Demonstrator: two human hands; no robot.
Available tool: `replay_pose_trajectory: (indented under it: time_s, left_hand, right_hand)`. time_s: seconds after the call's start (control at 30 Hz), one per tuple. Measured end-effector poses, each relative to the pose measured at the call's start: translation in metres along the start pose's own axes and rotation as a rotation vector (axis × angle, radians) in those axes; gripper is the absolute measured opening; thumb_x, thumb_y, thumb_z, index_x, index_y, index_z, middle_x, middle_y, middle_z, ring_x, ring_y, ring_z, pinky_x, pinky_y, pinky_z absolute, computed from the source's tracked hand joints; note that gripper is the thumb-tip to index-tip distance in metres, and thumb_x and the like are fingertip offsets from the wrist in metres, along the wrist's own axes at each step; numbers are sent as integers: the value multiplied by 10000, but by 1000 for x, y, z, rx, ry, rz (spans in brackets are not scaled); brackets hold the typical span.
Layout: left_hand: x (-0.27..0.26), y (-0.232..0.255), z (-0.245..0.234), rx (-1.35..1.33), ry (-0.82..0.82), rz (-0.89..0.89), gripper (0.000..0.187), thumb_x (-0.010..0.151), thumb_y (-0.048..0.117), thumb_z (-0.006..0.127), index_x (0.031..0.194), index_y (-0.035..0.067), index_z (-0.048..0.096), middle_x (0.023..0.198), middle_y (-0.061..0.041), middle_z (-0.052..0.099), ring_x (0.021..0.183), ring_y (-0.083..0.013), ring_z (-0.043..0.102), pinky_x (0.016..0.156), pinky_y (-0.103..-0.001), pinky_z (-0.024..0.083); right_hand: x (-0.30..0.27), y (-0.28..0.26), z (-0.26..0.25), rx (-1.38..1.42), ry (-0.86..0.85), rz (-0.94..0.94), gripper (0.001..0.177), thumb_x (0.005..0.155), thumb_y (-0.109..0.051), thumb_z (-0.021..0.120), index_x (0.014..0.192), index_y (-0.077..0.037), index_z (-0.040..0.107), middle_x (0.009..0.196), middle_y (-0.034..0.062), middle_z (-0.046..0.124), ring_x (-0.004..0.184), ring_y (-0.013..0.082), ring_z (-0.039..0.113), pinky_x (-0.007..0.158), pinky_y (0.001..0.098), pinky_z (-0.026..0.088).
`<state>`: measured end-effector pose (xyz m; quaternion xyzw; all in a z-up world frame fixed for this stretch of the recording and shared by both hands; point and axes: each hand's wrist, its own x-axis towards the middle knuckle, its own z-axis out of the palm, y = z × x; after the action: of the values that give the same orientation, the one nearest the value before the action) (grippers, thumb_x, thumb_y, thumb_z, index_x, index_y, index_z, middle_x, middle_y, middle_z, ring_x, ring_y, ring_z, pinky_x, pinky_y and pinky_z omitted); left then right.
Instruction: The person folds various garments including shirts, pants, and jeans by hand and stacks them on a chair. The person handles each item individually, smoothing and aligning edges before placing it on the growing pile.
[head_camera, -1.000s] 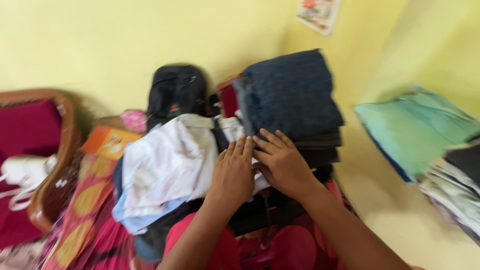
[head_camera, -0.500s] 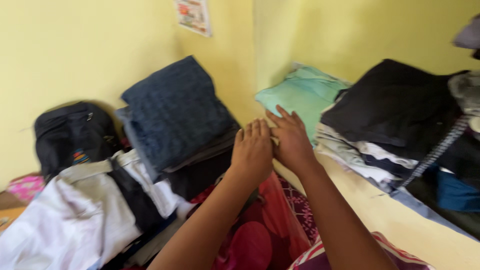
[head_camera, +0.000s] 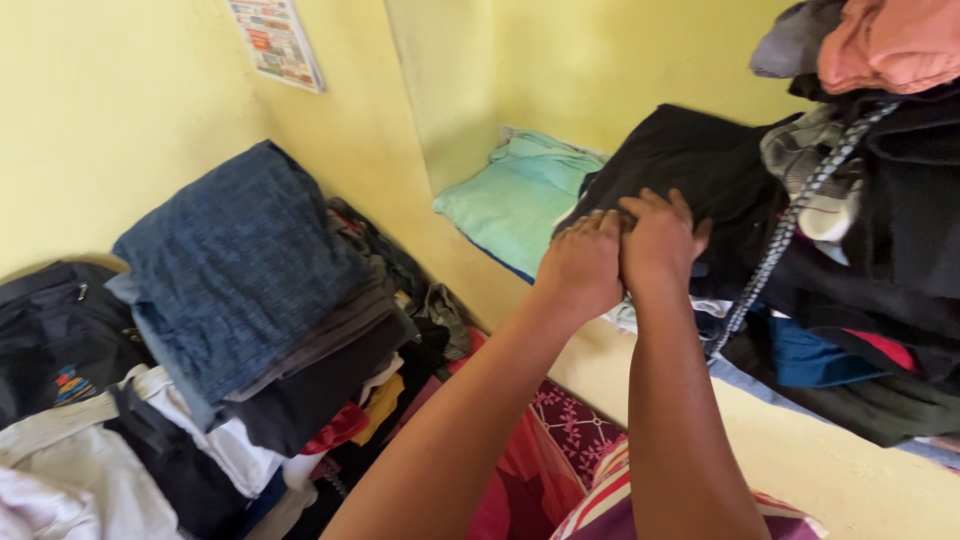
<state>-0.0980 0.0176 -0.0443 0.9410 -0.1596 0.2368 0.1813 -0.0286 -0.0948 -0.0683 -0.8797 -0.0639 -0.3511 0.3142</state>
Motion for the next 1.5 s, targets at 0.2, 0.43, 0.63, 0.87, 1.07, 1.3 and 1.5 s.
replay_pose_trajectory:
  time_s: [0.2,0.43,0.63,0.87,1.07,1.3,1.5]
  left_hand:
    - [31,18,49,14,166,301,710,636,369,745,1237,2,649,1277,-234,674,1235,-486,565,1012,-543,428]
    - [41,21,93,38,-54,116,393,977,381,584,1201,86,716,1245,-205,729,1315,-355,636,1155,-414,482]
    - [39,25,89,265,151,334,488,713,433,679,1016,55,744,1083,-234,738,1069,-413,665,961,-481,532]
    - [48,17,107,21,53,133,199,885,298,643,930,129,738,930,-148,768,954,-341,740,813,-477,575]
    - [76,-24,89,-682,238,-246,391,907,379,657,956,8,770,820,-214,747,754,-307,696,696,-462,558]
    - [76,-45,79,-1425,240,-842,661,887,454,670,1119,-165,669,980,-214,724,764,-268,676,683,-394,551]
    - [54,-18,71,-922,332,-413,594,1006,499,655,1049,-81,778,838,-246,753,743,-283,658,683,-423,536]
  right_hand:
    - [7,28,-19,86,150,55,276,942,-155,671,1191,-118,782,1356,141,682,1325,414,556,1154,470,426]
    - [11,30,-37,112,66,221,447,891,-276,739,1249,-11,699,1281,263,638,1181,460,581,995,485,457]
    - [10,22,-37,197,136,206,434,926,-296,729,1252,-12,706,1260,255,675,1162,434,643,1001,470,496]
    - [8,7,-38,194,203,-8,378,908,-225,775,1210,-1,737,1307,321,631,1253,454,598,1054,464,465]
    - [-1,-28,-41,475,344,-23,263,905,-75,741,1165,-48,765,1333,239,688,1296,372,646,1120,417,484]
    - [1,-22,-8,682,398,38,329,934,-67,732,1257,-25,685,1332,178,690,1283,340,646,1117,423,473]
    - [19,20,-13,1436,246,699,423,973,-345,695,1210,-8,595,987,66,606,902,250,556,832,447,466]
